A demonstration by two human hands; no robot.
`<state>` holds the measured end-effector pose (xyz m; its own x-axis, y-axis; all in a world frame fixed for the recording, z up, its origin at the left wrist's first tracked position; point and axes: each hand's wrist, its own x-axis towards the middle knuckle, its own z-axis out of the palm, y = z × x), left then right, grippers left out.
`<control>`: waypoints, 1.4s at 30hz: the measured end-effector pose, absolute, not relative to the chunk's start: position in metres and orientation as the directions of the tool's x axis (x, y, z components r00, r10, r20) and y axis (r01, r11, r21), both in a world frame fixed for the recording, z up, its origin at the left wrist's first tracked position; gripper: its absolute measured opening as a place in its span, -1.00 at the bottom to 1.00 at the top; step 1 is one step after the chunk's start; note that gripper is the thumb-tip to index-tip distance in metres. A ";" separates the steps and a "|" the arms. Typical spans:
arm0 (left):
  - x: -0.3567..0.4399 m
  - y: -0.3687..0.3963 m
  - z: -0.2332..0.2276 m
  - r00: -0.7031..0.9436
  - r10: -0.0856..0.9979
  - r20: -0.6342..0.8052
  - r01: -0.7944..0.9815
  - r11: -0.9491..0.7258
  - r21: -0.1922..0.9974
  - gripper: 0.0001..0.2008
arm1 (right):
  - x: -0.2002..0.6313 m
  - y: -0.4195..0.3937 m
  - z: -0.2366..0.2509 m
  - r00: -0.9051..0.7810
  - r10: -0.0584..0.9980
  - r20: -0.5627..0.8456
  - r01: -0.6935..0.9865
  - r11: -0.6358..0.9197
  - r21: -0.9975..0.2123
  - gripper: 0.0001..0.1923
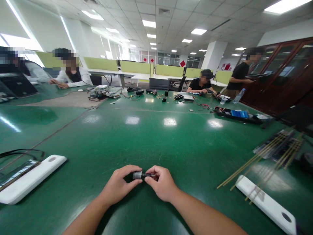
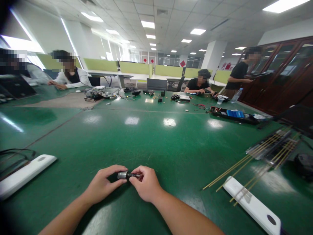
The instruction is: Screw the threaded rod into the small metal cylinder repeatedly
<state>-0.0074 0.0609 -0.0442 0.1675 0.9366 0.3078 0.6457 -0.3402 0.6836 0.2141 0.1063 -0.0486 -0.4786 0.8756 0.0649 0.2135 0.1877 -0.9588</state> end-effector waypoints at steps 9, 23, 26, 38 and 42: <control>-0.007 0.062 -0.043 0.174 0.936 0.305 0.644 -0.342 0.684 -0.70 | 0.214 0.106 -0.047 -0.478 0.875 0.071 0.208 0.192 -0.959 -0.85; -0.009 0.062 -0.045 0.177 0.942 0.284 0.646 -0.329 0.689 -0.70 | 0.214 0.106 -0.046 -0.482 0.874 0.067 0.222 0.196 -0.955 -0.86; -0.009 0.062 -0.044 0.179 0.942 0.283 0.644 -0.330 0.690 -0.71 | 0.215 0.106 -0.046 -0.484 0.872 0.066 0.220 0.195 -0.956 -0.86; -0.008 0.061 -0.041 0.179 0.937 0.301 0.635 -0.344 0.692 -0.71 | 0.215 0.105 -0.045 -0.486 0.871 0.067 0.217 0.195 -0.957 -0.85; -0.007 0.061 -0.040 0.181 0.938 0.295 0.637 -0.341 0.692 -0.71 | 0.216 0.104 -0.043 -0.486 0.872 0.064 0.216 0.190 -0.958 -0.85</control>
<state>-0.0074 0.0612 -0.0401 0.1809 0.9381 0.2954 0.6366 -0.3406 0.6919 0.2156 0.1043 -0.0434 -0.4856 0.8718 0.0635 0.2156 0.1899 -0.9578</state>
